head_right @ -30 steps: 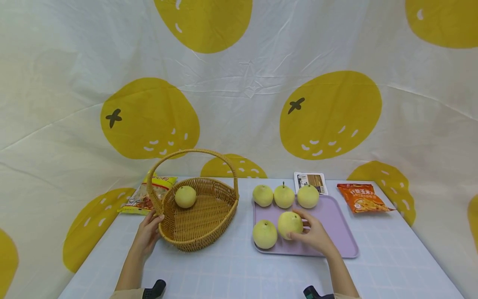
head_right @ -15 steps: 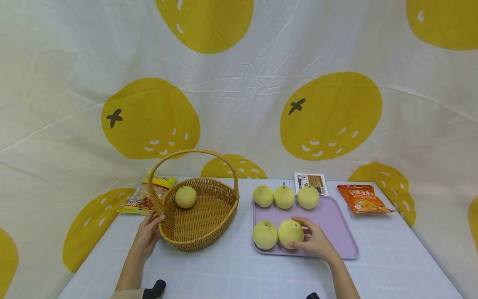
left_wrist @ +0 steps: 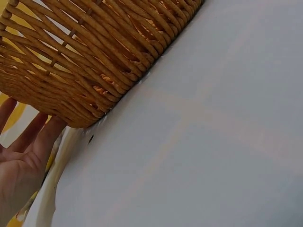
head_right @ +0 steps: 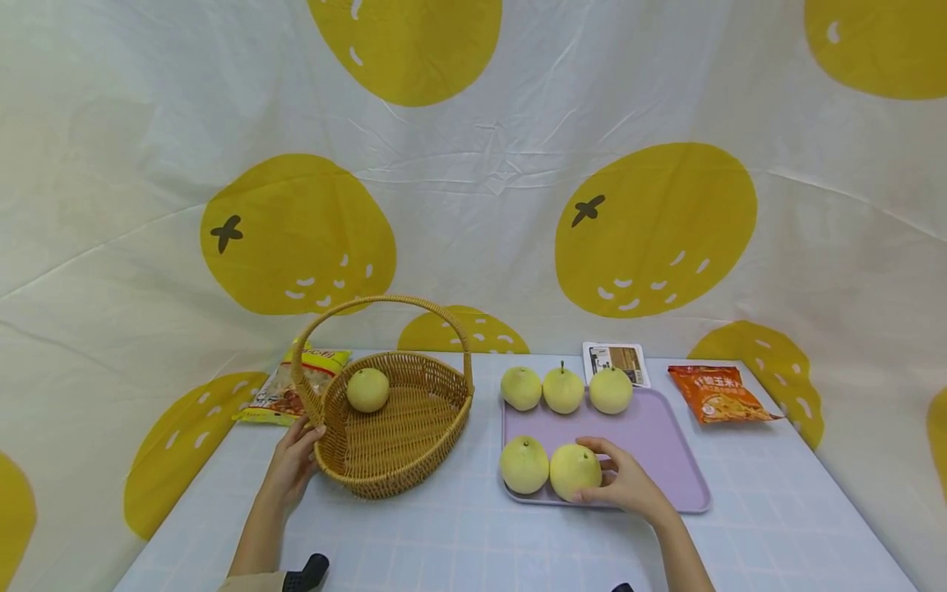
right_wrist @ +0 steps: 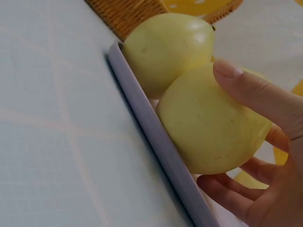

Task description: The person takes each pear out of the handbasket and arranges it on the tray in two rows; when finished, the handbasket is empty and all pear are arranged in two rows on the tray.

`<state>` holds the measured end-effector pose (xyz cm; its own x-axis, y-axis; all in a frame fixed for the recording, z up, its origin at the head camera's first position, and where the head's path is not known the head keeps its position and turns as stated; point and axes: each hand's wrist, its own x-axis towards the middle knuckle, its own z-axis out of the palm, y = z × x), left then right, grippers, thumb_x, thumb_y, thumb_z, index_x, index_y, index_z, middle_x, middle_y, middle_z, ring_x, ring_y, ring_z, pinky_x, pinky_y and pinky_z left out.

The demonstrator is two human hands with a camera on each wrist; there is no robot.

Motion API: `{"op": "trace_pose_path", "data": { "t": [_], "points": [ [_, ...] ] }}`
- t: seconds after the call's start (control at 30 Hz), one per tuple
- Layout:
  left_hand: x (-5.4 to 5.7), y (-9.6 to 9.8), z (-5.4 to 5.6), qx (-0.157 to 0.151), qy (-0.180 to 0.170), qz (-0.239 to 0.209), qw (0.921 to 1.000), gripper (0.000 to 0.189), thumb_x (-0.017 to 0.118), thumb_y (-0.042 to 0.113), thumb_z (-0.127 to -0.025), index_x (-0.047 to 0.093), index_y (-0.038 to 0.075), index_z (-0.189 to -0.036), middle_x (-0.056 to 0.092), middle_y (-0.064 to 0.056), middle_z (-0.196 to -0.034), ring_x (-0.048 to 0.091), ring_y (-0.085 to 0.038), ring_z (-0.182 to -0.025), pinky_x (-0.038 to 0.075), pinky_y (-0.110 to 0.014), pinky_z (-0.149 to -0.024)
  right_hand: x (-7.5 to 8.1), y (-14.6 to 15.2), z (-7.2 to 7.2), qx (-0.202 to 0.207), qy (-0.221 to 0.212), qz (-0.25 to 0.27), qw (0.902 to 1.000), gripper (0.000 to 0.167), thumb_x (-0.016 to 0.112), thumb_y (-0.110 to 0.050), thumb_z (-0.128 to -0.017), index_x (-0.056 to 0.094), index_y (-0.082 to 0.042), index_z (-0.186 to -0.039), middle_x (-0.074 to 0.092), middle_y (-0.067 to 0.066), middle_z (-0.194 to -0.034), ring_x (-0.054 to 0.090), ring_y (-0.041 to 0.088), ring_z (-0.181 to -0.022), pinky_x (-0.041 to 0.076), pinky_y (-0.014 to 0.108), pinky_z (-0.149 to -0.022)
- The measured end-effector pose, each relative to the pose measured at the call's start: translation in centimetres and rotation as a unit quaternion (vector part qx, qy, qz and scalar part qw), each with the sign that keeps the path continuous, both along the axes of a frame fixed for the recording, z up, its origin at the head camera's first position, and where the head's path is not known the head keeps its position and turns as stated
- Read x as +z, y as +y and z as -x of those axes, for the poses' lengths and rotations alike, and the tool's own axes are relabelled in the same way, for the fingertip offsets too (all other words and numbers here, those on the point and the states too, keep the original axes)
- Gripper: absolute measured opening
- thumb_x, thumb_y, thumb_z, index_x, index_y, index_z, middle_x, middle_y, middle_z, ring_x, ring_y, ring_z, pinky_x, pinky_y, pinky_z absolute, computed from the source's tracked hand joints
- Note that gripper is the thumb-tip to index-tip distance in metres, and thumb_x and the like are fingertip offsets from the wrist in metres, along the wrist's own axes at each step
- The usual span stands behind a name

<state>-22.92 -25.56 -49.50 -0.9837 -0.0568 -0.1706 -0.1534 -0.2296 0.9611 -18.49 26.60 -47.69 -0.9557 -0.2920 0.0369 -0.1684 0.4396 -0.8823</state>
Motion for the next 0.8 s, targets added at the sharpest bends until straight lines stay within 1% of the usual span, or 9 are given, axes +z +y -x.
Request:
{"op": "trace_pose_path", "data": {
  "t": [0.17,0.33,0.43,0.63,0.7,0.8],
  "points": [
    [0.02,0.03,-0.06,0.003,0.009,-0.002,0.9999,0.074,0.058,0.023,-0.094,0.014,0.014,-0.152,0.025,-0.015,-0.149,0.059,-0.006,-0.1,0.053,-0.026,-0.078,-0.15,0.23,-0.01,0.016,-0.006,0.01,0.9998,0.075,0.08,-0.013,-0.073,0.041,0.007,-0.135,0.045,0.029,-0.131,0.058,0.017,-0.097,0.05,0.023,-0.08],
    [0.03,0.04,-0.12,0.002,0.01,0.005,0.9999,0.076,0.059,0.023,-0.094,0.012,0.013,-0.152,0.022,-0.016,-0.151,0.058,-0.005,-0.1,0.052,-0.025,-0.078,-0.21,0.37,-0.03,0.026,-0.01,0.023,0.9993,0.074,0.078,-0.012,-0.075,0.039,0.008,-0.135,0.044,0.031,-0.13,0.06,0.014,-0.096,0.05,0.022,-0.08],
    [0.07,0.06,-0.13,0.0,0.005,0.008,1.0,0.076,0.059,0.024,-0.094,0.012,0.015,-0.153,0.021,-0.015,-0.152,0.057,-0.004,-0.102,0.052,-0.025,-0.08,-0.19,0.34,-0.06,0.025,-0.014,0.022,0.9994,0.074,0.078,-0.012,-0.075,0.039,0.008,-0.135,0.044,0.03,-0.13,0.06,0.017,-0.097,0.05,0.022,-0.081],
    [0.11,0.11,-0.01,0.001,0.0,0.002,1.0,0.072,0.058,0.022,-0.094,0.015,0.017,-0.152,0.026,-0.011,-0.149,0.057,-0.006,-0.104,0.052,-0.026,-0.08,-0.08,0.15,-0.14,0.015,-0.02,0.019,0.9995,0.076,0.079,-0.013,-0.075,0.038,0.007,-0.135,0.043,0.031,-0.131,0.058,0.028,-0.101,0.049,0.022,-0.08],
    [0.15,0.1,0.01,0.002,0.0,-0.001,1.0,0.071,0.057,0.022,-0.094,0.016,0.018,-0.152,0.027,-0.01,-0.148,0.057,-0.006,-0.104,0.052,-0.026,-0.08,-0.09,0.12,-0.16,0.013,-0.02,0.018,0.9995,0.076,0.079,-0.013,-0.074,0.038,0.007,-0.135,0.043,0.031,-0.131,0.058,0.029,-0.101,0.049,0.022,-0.08],
    [0.19,0.06,-0.04,0.003,0.001,0.001,1.0,0.071,0.057,0.022,-0.094,0.016,0.017,-0.152,0.027,-0.011,-0.148,0.057,-0.006,-0.103,0.052,-0.026,-0.08,-0.11,0.16,-0.22,0.016,-0.019,0.016,0.9996,0.075,0.079,-0.014,-0.076,0.038,0.007,-0.136,0.042,0.031,-0.132,0.058,0.028,-0.101,0.049,0.021,-0.081]
  ]
}}
